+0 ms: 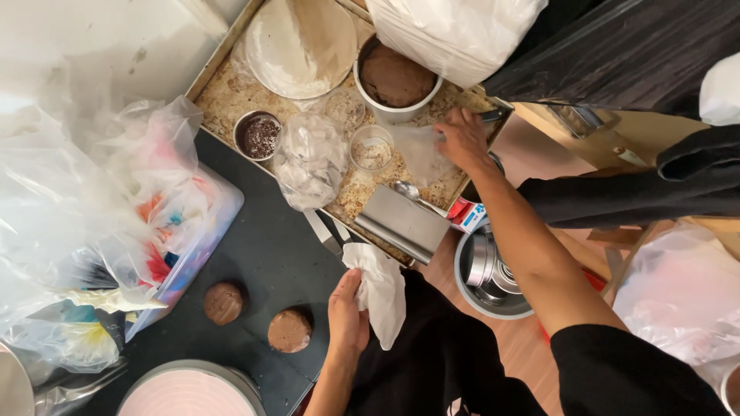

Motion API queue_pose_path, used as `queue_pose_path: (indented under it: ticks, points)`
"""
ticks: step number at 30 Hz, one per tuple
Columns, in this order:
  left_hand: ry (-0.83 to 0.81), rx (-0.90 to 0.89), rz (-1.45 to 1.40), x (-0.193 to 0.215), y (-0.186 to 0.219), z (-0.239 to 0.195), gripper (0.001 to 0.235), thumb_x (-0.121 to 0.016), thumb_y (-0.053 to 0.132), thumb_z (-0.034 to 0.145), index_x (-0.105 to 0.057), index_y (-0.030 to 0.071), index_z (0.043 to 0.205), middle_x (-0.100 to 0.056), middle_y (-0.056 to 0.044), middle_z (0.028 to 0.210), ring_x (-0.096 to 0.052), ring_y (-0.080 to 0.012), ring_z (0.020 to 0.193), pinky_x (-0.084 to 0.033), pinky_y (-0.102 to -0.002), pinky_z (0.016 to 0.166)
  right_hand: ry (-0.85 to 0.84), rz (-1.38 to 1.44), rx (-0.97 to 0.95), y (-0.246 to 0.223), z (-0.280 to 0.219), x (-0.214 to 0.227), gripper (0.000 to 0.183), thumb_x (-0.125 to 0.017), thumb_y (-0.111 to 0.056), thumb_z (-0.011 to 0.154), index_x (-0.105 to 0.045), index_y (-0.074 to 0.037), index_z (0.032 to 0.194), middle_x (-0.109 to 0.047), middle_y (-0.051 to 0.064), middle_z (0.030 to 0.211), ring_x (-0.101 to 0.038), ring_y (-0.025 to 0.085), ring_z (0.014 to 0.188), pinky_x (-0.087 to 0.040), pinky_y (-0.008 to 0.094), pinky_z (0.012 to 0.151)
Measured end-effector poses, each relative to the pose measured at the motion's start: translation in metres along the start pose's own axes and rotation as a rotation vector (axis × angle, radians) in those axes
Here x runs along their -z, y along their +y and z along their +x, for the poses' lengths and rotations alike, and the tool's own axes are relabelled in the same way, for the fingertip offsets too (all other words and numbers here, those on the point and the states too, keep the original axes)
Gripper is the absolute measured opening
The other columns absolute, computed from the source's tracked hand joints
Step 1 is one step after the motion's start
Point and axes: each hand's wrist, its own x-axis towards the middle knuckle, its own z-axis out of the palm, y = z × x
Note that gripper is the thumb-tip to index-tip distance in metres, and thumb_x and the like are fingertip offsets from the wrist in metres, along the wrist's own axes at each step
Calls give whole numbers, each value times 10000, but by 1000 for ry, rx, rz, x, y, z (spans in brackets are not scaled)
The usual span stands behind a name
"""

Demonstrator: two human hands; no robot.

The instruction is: The recorder is organizing tools, cleaning a bench scraper, and preparing items at a cake decoration station.

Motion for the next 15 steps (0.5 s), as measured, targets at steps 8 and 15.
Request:
queue_pose_path:
  ticks: [8, 15]
  points:
    - [92, 10, -49, -4, -1, 13, 254, -505, 252, 1037, -618, 61, 1160, -699, -56, 1067, -718, -226, 933, -601, -394, 753, -171, 383, -207, 18, -45, 67, 129, -699, -152, 915, -599, -88, 965, -729, 103, 944, -686, 238, 823, -519, 423, 707]
    - [-10, -1, -164, -20, -5, 36, 242, -492, 282, 1045, -575, 108, 1192, -688, -55, 1127, -693, -250, 1007, -576, -474, 806, 188, 1692, -400, -46, -163, 91, 238, -674, -89, 926, -618, -137, 1153, -735, 78, 1005, -723, 158, 830, -631, 343, 713]
